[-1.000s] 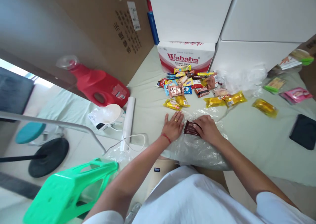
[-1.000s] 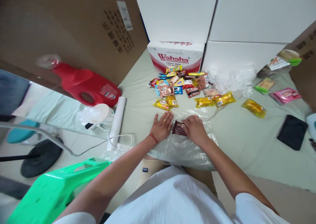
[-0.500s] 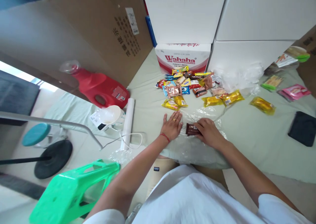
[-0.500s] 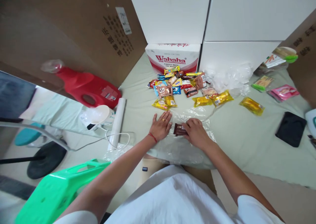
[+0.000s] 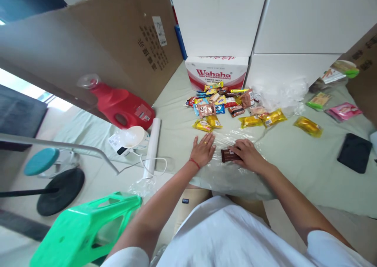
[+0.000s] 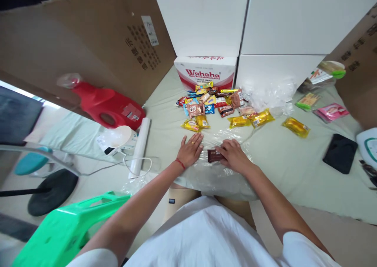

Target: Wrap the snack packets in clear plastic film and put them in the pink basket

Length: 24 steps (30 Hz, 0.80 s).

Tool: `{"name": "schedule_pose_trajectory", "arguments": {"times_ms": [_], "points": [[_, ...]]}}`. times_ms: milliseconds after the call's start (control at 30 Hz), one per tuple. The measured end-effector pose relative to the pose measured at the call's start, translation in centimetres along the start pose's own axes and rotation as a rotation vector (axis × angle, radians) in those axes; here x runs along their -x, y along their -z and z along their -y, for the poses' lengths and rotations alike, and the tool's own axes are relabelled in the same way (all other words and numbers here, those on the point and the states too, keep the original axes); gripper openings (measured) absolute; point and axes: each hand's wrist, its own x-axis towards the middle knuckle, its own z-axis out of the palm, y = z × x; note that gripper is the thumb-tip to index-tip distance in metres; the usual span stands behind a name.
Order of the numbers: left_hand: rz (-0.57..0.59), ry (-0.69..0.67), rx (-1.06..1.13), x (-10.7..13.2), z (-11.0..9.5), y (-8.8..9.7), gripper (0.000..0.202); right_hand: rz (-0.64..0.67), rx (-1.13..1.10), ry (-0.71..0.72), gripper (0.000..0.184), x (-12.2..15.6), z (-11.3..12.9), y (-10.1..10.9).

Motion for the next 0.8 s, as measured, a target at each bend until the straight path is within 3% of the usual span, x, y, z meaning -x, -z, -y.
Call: {"name": "schedule_pose_trajectory", "arguments": {"times_ms": [100,167,267,333,433,533,600,700,800], "points": [[-0.076,-0.003,0.108,0.1,0.9,0.0,0.054,-0.139,-0.092,-0.009,0.061,2.3,0.3,1.6],[-0.185,0.004,0.179,0.5,1.4,0.0,0.051,-0.215,-0.169,-0.011,0.06,4.8,0.9,2.8],[-0.376,0.018,0.203,1.7,1.7,0.4,0.043,-0.218,-0.213,-0.025,0.075,9.0,1.9,3.4],[-0.435,-0.031,0.185,2.9,1.4,0.8,0.045,-0.177,-0.162,-0.034,0.086,11.2,2.4,2.6],[-0.317,-0.265,0.206,4.5,0.4,1.5,0.064,-0.174,-0.069,-0.083,0.076,12.7,2.3,0.6],[-0.13,-0.408,0.326,5.2,-0.4,2.1,0.082,-0.211,-0.094,-0.122,0.044,12.1,1.5,-0.6],[-0.076,-0.363,0.384,5.3,-0.5,2.4,0.081,-0.207,-0.141,-0.098,0.027,11.0,0.8,-0.3],[-0.059,-0.25,0.355,5.4,-0.2,2.6,0.054,-0.173,-0.21,-0.031,0.022,9.6,0.3,1.3],[-0.15,-0.09,0.379,5.4,-0.3,2.9,0.045,-0.147,-0.254,0.007,0.023,8.6,0.4,3.1]]}}
